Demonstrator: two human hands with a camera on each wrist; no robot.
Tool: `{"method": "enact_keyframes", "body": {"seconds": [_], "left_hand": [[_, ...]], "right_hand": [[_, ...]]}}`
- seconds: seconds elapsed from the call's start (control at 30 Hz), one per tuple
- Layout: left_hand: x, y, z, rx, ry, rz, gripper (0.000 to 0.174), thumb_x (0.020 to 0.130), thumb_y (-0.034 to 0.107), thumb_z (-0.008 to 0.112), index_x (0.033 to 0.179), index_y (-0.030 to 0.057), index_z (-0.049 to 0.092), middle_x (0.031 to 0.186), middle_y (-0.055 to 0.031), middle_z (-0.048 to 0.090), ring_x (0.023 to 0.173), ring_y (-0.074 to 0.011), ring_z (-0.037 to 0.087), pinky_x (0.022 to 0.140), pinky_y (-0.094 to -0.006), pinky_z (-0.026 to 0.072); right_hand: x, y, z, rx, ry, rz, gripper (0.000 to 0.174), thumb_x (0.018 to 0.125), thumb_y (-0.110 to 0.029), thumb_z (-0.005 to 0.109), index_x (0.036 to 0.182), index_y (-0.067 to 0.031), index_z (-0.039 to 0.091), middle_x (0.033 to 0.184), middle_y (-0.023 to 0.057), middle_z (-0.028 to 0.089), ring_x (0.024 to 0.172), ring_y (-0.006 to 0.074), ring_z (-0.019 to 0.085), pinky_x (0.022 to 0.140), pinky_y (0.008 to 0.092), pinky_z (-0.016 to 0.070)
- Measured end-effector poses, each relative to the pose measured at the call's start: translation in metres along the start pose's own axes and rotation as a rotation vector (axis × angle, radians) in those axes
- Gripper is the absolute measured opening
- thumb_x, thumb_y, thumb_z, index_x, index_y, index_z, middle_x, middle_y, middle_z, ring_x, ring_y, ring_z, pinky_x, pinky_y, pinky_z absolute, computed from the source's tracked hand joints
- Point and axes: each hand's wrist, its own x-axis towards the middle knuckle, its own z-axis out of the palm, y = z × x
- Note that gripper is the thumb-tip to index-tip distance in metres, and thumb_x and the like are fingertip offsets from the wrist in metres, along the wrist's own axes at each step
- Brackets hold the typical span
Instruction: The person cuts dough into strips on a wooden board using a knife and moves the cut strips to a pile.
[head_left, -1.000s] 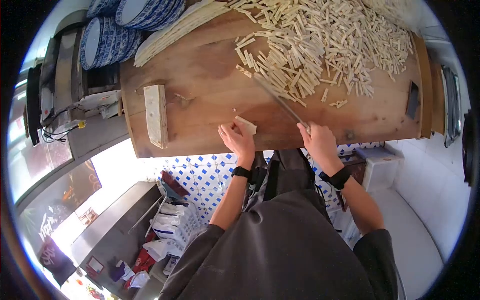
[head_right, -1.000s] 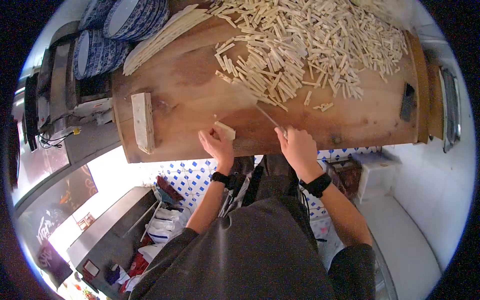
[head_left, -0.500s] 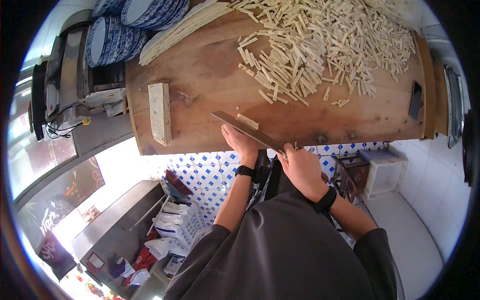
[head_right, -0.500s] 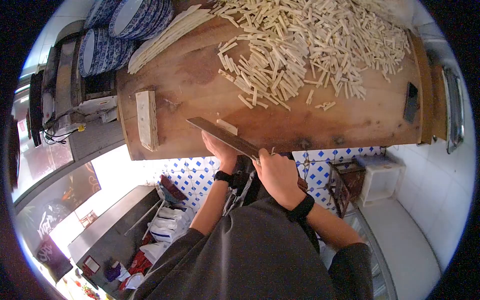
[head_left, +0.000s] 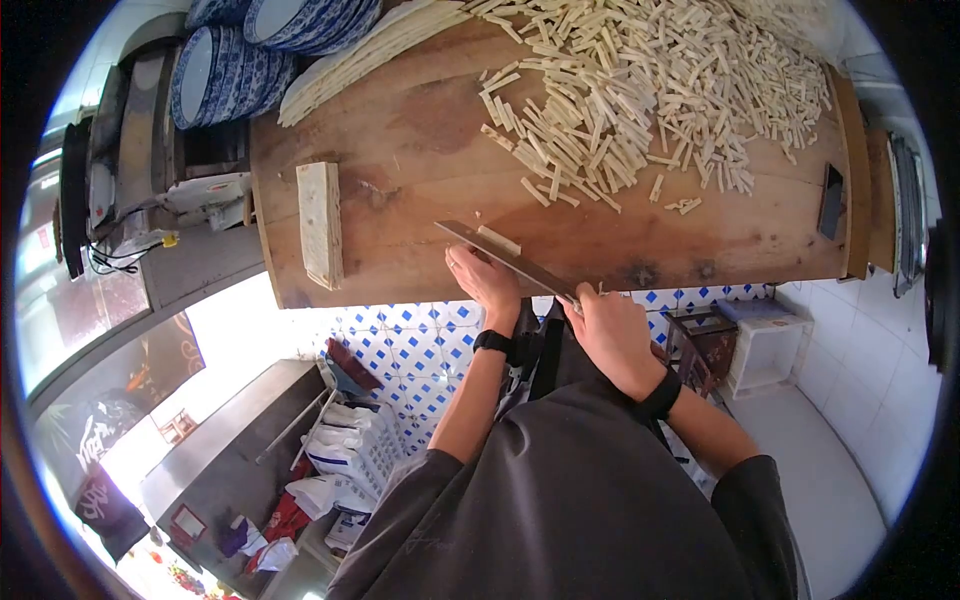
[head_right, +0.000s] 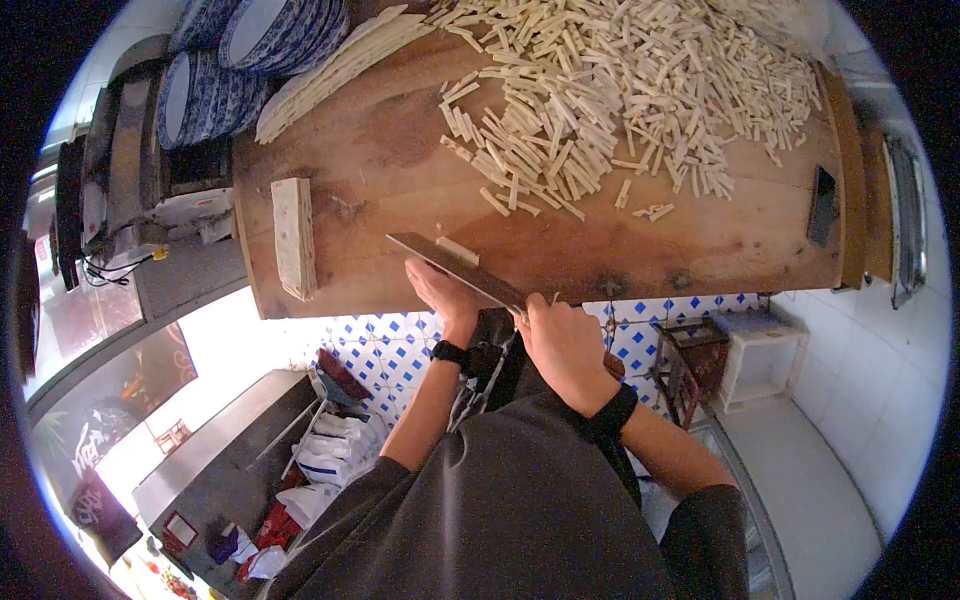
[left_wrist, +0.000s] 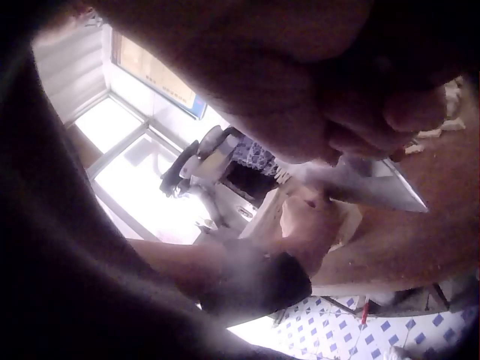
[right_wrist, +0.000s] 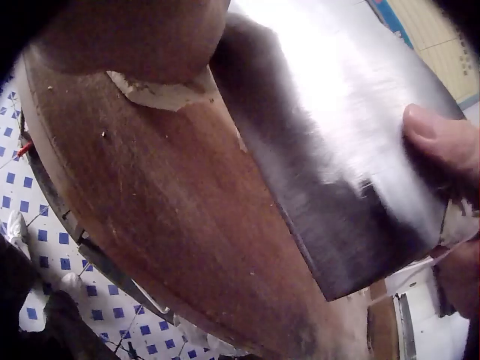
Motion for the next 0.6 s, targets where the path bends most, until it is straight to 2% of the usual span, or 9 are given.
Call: {"method": "enact_keyframes", "body": {"seconds": [0.1,0.17,0.27,0.37,0.6], "left_hand": [[0.001,-0.001,0.001,0.007,0.006,0.010,0.013,0.083,0.002,0.056,0.087,-0.0009,0.043,0.088,-0.0192,0.046,0.087,-0.0389,0.046,0.076,-0.0461,0.0362],[0.001,0.002,0.000,0.015,0.010,0.023,0.013,0.083,0.002,0.055,0.088,-0.0010,0.044,0.088,-0.0193,0.047,0.087,-0.0387,0.046,0.075,-0.0460,0.0364],[0.002,0.004,-0.002,0.003,-0.031,-0.017,0.013,0.085,0.004,0.056,0.088,-0.0014,0.045,0.089,-0.0191,0.047,0.086,-0.0379,0.047,0.075,-0.0460,0.0369],[0.001,0.005,-0.005,-0.026,-0.016,-0.048,0.014,0.087,0.007,0.058,0.086,-0.0010,0.046,0.088,-0.0188,0.048,0.083,-0.0375,0.048,0.073,-0.0459,0.0377],[0.002,-0.005,-0.007,-0.098,0.001,0.021,0.020,0.088,0.009,0.059,0.076,0.0001,0.045,0.079,-0.0173,0.046,0.077,-0.0362,0.048,0.066,-0.0464,0.0377]], "right_hand": [[0.002,-0.001,-0.002,0.003,-0.006,-0.003,0.030,0.090,-0.031,0.059,0.075,-0.0043,0.056,0.056,0.0162,0.058,0.054,0.0347,0.062,0.047,0.0429,0.0482],[0.002,-0.001,-0.004,-0.030,-0.058,0.005,0.027,0.088,-0.030,0.061,0.080,-0.0041,0.057,0.062,0.0160,0.062,0.058,0.0338,0.064,0.050,0.0416,0.0516],[0.005,0.001,0.000,-0.015,0.032,-0.022,0.032,0.091,-0.031,0.059,0.076,-0.0022,0.058,0.058,0.0183,0.059,0.055,0.0364,0.062,0.049,0.0435,0.0495],[0.009,0.001,-0.002,-0.011,-0.005,-0.007,0.034,0.091,-0.031,0.059,0.076,-0.0012,0.059,0.060,0.0194,0.060,0.056,0.0370,0.062,0.049,0.0433,0.0498],[0.018,-0.001,-0.010,-0.027,-0.075,0.001,0.038,0.092,-0.033,0.056,0.073,-0.0003,0.059,0.061,0.0212,0.059,0.059,0.0385,0.062,0.051,0.0442,0.0503]]}}
